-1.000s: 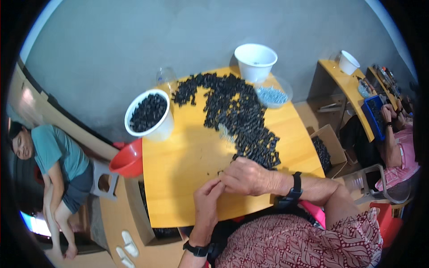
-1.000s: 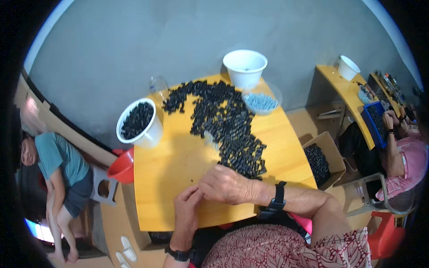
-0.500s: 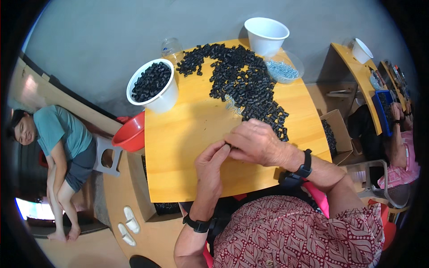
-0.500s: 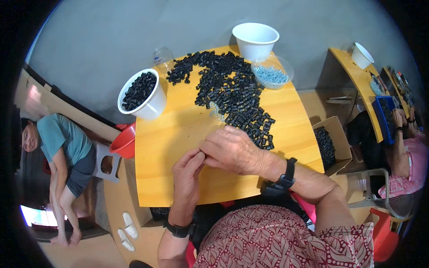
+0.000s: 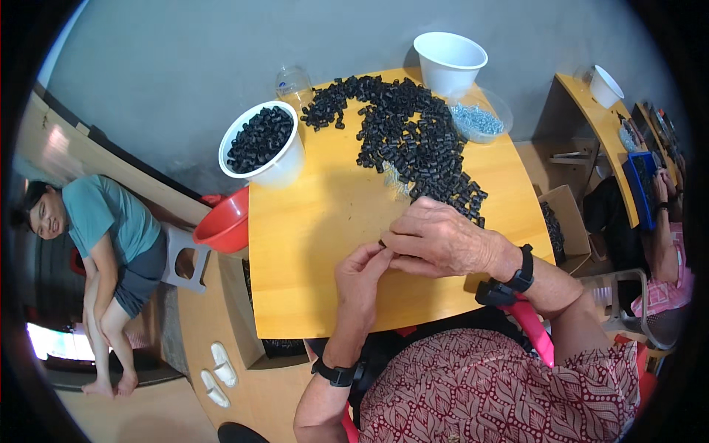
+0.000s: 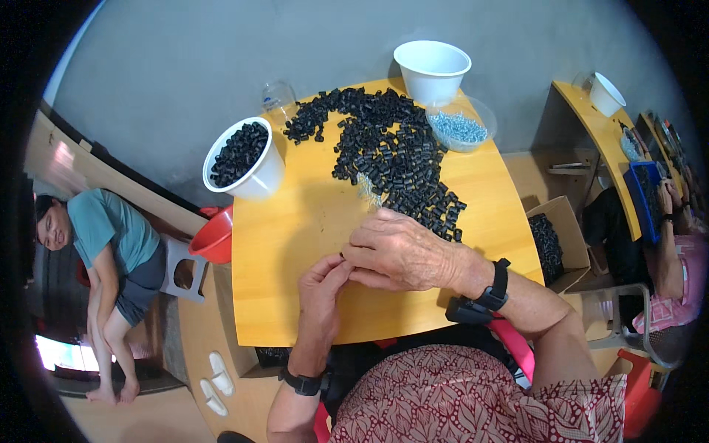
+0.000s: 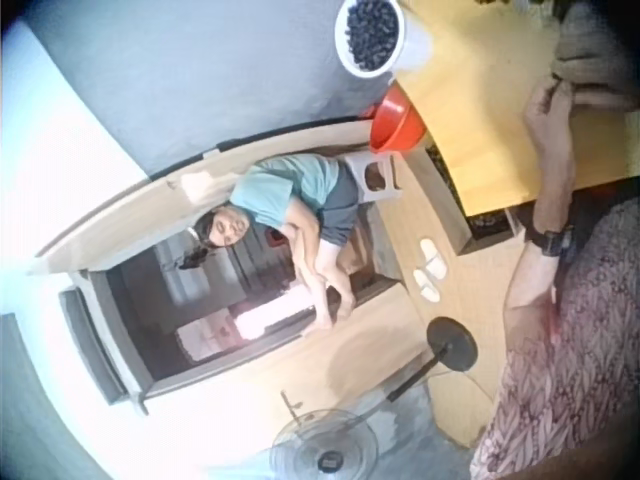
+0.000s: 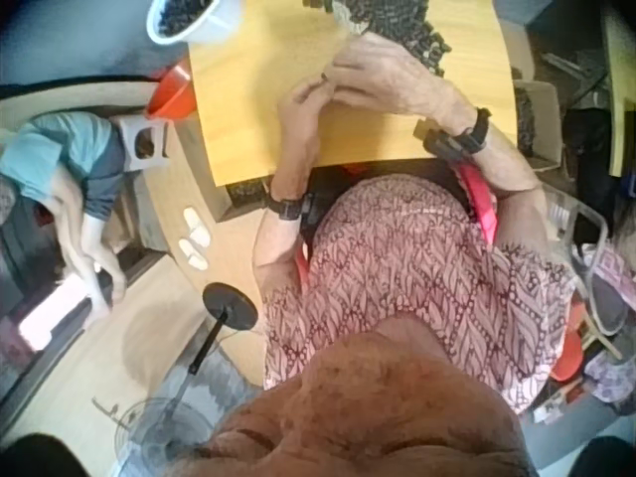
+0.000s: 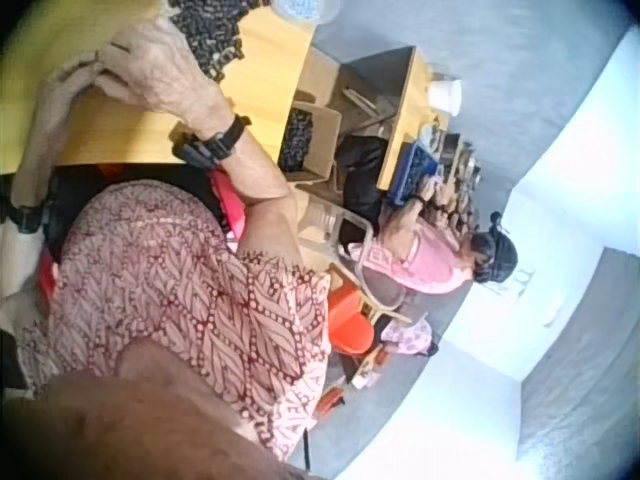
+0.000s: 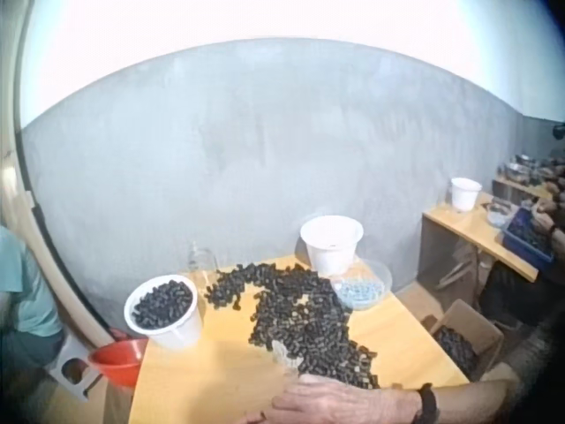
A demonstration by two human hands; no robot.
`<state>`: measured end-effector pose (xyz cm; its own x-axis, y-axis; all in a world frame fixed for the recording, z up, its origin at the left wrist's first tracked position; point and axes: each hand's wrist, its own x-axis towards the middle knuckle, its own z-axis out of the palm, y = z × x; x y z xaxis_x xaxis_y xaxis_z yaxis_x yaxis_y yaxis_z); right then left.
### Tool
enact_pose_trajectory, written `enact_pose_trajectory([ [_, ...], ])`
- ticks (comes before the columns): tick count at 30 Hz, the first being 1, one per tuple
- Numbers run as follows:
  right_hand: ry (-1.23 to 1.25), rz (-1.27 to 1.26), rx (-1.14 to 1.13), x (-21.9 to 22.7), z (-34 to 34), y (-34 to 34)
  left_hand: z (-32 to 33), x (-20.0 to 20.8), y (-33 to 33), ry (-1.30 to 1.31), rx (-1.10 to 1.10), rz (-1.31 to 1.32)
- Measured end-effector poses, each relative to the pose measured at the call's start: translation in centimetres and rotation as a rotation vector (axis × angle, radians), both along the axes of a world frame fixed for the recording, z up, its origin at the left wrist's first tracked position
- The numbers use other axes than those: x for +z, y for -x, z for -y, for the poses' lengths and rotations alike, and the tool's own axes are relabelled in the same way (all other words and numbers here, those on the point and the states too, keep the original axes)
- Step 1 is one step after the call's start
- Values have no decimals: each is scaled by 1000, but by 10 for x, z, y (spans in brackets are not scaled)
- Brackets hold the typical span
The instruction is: The person picks up a black plastic piece and a metal pin by hand, inserts the pin into the piece, and places the assembled unit onto the table, repeating the process several times.
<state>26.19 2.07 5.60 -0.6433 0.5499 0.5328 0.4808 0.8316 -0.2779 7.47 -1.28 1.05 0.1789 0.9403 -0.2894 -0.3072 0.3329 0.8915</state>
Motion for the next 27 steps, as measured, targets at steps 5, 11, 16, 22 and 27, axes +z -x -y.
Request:
enact_pose_trajectory([
  [5, 169, -120, 70, -6, -10, -4, 3, -2, -1, -87, -40, -35],
  [11, 537, -248, 95, 0, -16, 3, -2, -6, 6, -158, -64, -140],
  [16, 565, -217, 83, 1, -17, -2, 0, -12, 2, -137, -26, -54],
  [22, 639, -291, 51, 15, -10, 2, -1, -1, 1, -193, -21, -79],
  [27, 442, -208, 91, 12, -11, 3, 1, -11, 2, -235, -30, -48],
])
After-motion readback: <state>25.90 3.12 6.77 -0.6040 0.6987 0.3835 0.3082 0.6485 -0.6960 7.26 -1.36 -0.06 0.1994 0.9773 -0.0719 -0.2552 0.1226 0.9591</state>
